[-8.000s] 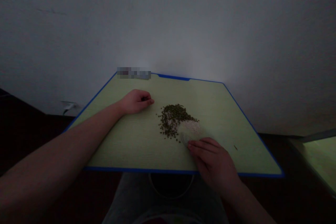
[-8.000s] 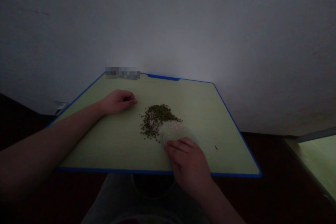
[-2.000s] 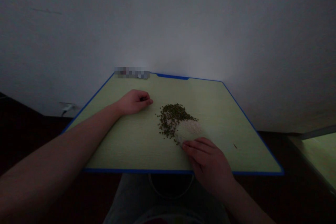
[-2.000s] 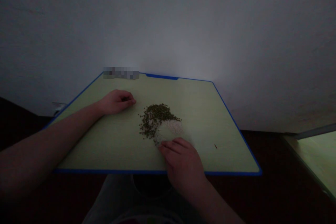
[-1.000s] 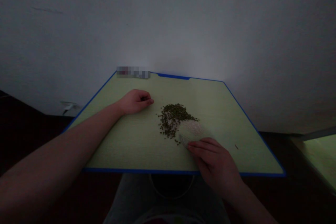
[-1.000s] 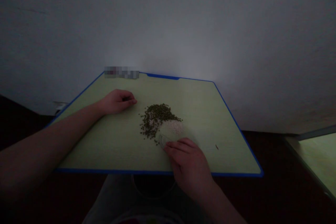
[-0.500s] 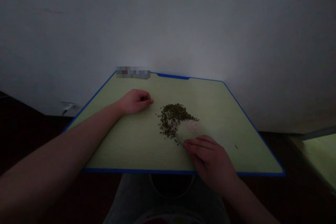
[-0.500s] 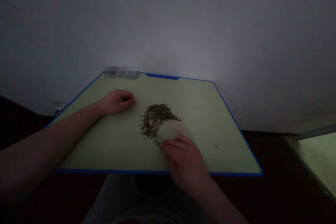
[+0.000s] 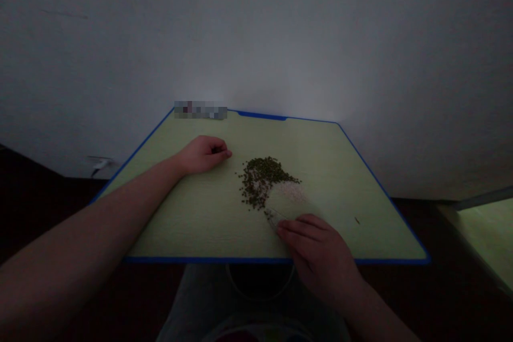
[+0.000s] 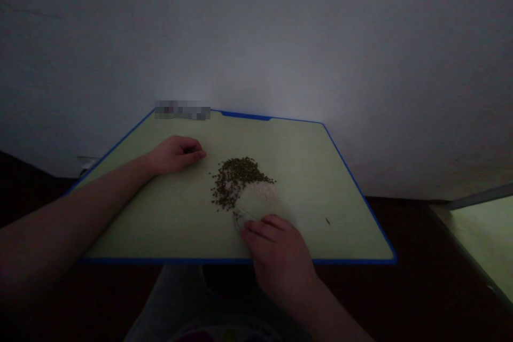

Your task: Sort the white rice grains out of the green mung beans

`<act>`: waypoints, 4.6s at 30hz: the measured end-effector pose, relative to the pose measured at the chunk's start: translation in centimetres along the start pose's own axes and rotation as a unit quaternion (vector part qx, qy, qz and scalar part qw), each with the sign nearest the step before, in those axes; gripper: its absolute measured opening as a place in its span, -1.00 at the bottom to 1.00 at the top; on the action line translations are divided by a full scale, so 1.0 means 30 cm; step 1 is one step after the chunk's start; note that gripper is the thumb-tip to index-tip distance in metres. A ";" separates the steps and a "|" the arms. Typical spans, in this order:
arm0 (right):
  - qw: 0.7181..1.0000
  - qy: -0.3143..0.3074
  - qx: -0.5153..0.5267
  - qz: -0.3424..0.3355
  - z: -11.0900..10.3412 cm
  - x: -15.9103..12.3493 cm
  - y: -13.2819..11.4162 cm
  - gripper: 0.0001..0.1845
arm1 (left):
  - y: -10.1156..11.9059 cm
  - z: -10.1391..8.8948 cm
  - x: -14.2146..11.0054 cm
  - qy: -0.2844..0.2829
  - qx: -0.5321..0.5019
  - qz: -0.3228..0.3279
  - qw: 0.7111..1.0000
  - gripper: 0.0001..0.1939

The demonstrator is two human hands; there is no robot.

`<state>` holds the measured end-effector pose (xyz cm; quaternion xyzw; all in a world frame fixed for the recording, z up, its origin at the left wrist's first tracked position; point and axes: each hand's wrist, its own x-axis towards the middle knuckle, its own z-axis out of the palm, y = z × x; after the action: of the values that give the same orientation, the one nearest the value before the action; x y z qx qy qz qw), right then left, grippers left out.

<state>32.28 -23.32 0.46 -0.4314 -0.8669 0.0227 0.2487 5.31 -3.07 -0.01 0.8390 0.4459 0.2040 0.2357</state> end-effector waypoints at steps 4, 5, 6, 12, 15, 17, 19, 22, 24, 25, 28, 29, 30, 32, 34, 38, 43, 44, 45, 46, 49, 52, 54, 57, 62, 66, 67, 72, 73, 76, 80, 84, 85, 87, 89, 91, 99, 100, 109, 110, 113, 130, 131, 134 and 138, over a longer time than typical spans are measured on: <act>1.000 0.000 -0.014 0.000 0.014 0.025 -0.009 -0.68 | -0.002 0.002 0.000 0.003 0.007 0.003 1.000 -0.65; 1.000 0.002 -0.019 0.005 0.017 0.029 -0.010 -0.67 | -0.003 0.003 0.000 0.004 0.011 0.003 1.000 -0.64; 1.000 0.004 -0.025 0.011 0.019 0.031 -0.009 -0.66 | -0.004 0.004 0.000 0.003 0.014 0.002 1.000 -0.63; 0.997 0.022 -0.055 0.044 0.013 0.019 0.014 -0.68 | -0.006 0.007 -0.002 0.008 0.022 0.000 1.000 -0.62; 0.995 0.022 -0.064 0.079 0.006 0.002 0.030 -0.69 | -0.003 0.006 -0.003 0.007 0.022 0.001 1.000 -0.64; 0.994 0.022 -0.062 0.082 0.001 -0.006 0.030 -0.69 | -0.001 0.004 -0.003 0.003 0.017 0.003 1.000 -0.65; 0.997 0.021 -0.050 0.060 -0.001 -0.008 0.022 -0.69 | 0.002 0.002 -0.003 0.000 0.009 0.002 1.000 -0.65; 0.999 0.014 -0.034 0.019 0.001 0.003 0.006 -0.67 | 0.007 0.000 -0.003 -0.003 0.004 -0.006 1.000 -0.65; 0.999 0.010 -0.034 0.010 0.006 0.016 0.002 -0.66 | 0.009 -0.001 -0.004 -0.002 0.008 -0.007 1.000 -0.65; 0.999 0.010 -0.036 0.008 0.009 0.022 0.003 -0.65 | 0.009 0.000 -0.004 -0.001 0.012 -0.006 1.000 -0.64; 0.999 0.021 -0.038 0.005 0.018 0.036 0.016 -0.66 | 0.005 0.002 -0.004 0.001 0.018 -0.004 1.000 -0.63; 0.999 0.025 -0.038 0.004 0.020 0.039 0.022 -0.67 | 0.002 0.003 -0.004 0.002 0.018 -0.004 1.000 -0.63; 0.999 0.029 -0.036 0.004 0.021 0.041 0.027 -0.67 | 0.000 0.004 -0.004 0.002 0.018 -0.004 1.000 -0.63; 0.999 0.033 -0.031 0.005 0.020 0.044 0.034 -0.67 | -0.005 0.005 -0.004 0.003 0.017 -0.001 1.000 -0.62; 0.999 0.028 -0.020 0.006 0.018 0.044 0.038 -0.68 | -0.009 0.007 -0.004 0.004 0.015 0.006 1.000 -0.63; 1.000 0.021 0.010 0.003 0.014 0.036 0.038 -0.69 | -0.009 0.006 -0.003 0.010 0.021 0.015 1.000 -0.64; 0.999 0.010 0.044 -0.007 0.007 0.008 0.036 -0.68 | 0.000 0.002 -0.004 0.007 0.016 0.004 1.000 -0.65; 0.999 0.008 0.048 -0.008 0.005 0.002 0.037 -0.68 | 0.001 0.002 -0.005 0.007 0.016 0.001 1.000 -0.65; 0.999 0.010 0.050 -0.009 0.003 -0.003 0.039 -0.67 | 0.002 0.002 -0.006 0.007 0.016 -0.001 1.000 -0.65; 0.999 0.014 0.051 -0.009 0.002 -0.006 0.041 -0.67 | 0.002 0.002 -0.006 0.006 0.016 0.000 1.000 -0.65; 0.998 0.033 0.047 -0.008 -0.001 -0.004 0.046 -0.68 | 0.003 0.002 -0.006 0.003 0.012 0.003 1.000 -0.65; 0.998 0.037 0.045 -0.006 0.002 0.015 0.051 -0.68 | 0.005 0.003 -0.005 0.005 0.010 0.001 1.000 -0.66; 0.998 0.029 0.047 -0.006 0.007 0.029 0.053 -0.68 | 0.005 0.002 -0.005 0.006 0.009 0.000 1.000 -0.66; 0.999 0.010 0.050 -0.006 0.009 0.037 0.054 -0.66 | 0.004 0.002 -0.005 0.004 0.010 0.001 1.000 -0.65; 0.998 0.005 0.064 -0.026 -0.010 0.011 0.054 -0.65 | 0.001 0.002 -0.004 0.001 0.007 0.007 1.000 -0.65; 0.997 0.000 0.076 -0.022 -0.016 -0.003 0.063 -0.64 | -0.001 0.005 -0.003 -0.001 0.012 0.002 1.000 -0.64; 0.997 0.000 0.078 -0.019 -0.014 0.000 0.067 -0.64 | -0.003 0.006 -0.003 -0.002 0.012 0.002 1.000 -0.64; 0.996 0.001 0.086 -0.023 -0.005 0.031 0.079 -0.65 | -0.005 0.007 -0.004 0.001 0.011 0.008 1.000 -0.64; 0.996 -0.003 0.089 -0.027 -0.007 0.035 0.077 -0.65 | -0.004 0.007 -0.004 0.003 0.015 0.008 1.000 -0.64; 0.995 -0.020 0.096 -0.035 -0.022 0.033 0.066 -0.63 | 0.001 0.004 -0.004 0.001 0.018 0.002 1.000 -0.64; 0.993 -0.024 0.106 -0.041 -0.046 0.012 0.054 -0.66 | 0.006 0.003 -0.004 -0.002 0.009 -0.004 1.000 -0.64; 0.994 -0.001 0.105 -0.018 -0.044 0.009 0.065 -0.71 | 0.004 0.005 -0.005 0.000 0.011 0.004 1.000 -0.65; 0.994 0.001 0.106 -0.013 -0.040 0.013 0.068 -0.71 | 0.003 0.005 -0.006 0.001 0.013 0.007 1.000 -0.65; 0.994 0.000 0.110 -0.015 -0.033 0.021 0.073 -0.70 | 0.001 0.005 -0.007 0.003 0.015 0.014 1.000 -0.65; 0.993 -0.008 0.114 -0.022 -0.031 0.028 0.071 -0.68 | 0.001 0.003 -0.007 0.005 0.018 0.015 1.000 -0.64; 0.992 -0.020 0.119 -0.034 -0.035 0.028 0.063 -0.67 | 0.003 0.002 -0.006 0.004 0.021 0.009 1.000 -0.64; 0.995 0.022 0.096 -0.028 -0.040 0.000 0.068 -0.71 | 0.004 0.003 -0.003 0.006 0.013 0.008 1.000 -0.64; 0.995 0.031 0.092 -0.018 -0.035 0.003 0.074 -0.71 | 0.003 0.004 -0.003 0.008 0.014 0.008 1.000 -0.64; 0.993 0.015 0.118 -0.026 -0.021 0.039 0.070 -0.70 | -0.002 0.004 -0.003 0.007 0.012 0.014 1.000 -0.64; 0.992 0.014 0.122 -0.029 -0.024 0.034 0.066 -0.70 | -0.002 0.004 -0.003 0.005 0.012 0.015 1.000 -0.64; 0.991 0.010 0.132 -0.038 -0.033 0.019 0.061 -0.72 | -0.004 0.004 -0.003 0.002 0.014 0.011 1.000 -0.64; 0.990 0.034 0.127 -0.041 -0.025 0.025 0.073 -0.73 | -0.001 0.003 -0.003 0.002 0.027 0.005 1.000 -0.63; 0.990 0.036 0.127 -0.040 -0.025 0.020 0.074 -0.73 | 0.000 0.002 -0.004 0.000 0.026 0.003 1.000 -0.63; 0.991 0.039 0.120 -0.034 -0.022 0.017 0.080 -0.74 | 0.004 0.002 -0.005 -0.001 0.026 -0.001 1.000 -0.64; 0.992 0.038 0.119 -0.031 -0.016 0.034 0.079 -0.73 | 0.004 0.002 -0.005 0.003 0.031 0.008 0.999 -0.63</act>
<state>33.73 -21.14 0.70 -0.3719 -0.8608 0.1016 0.3322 5.34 -3.27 0.01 0.8487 0.4463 0.1943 0.2067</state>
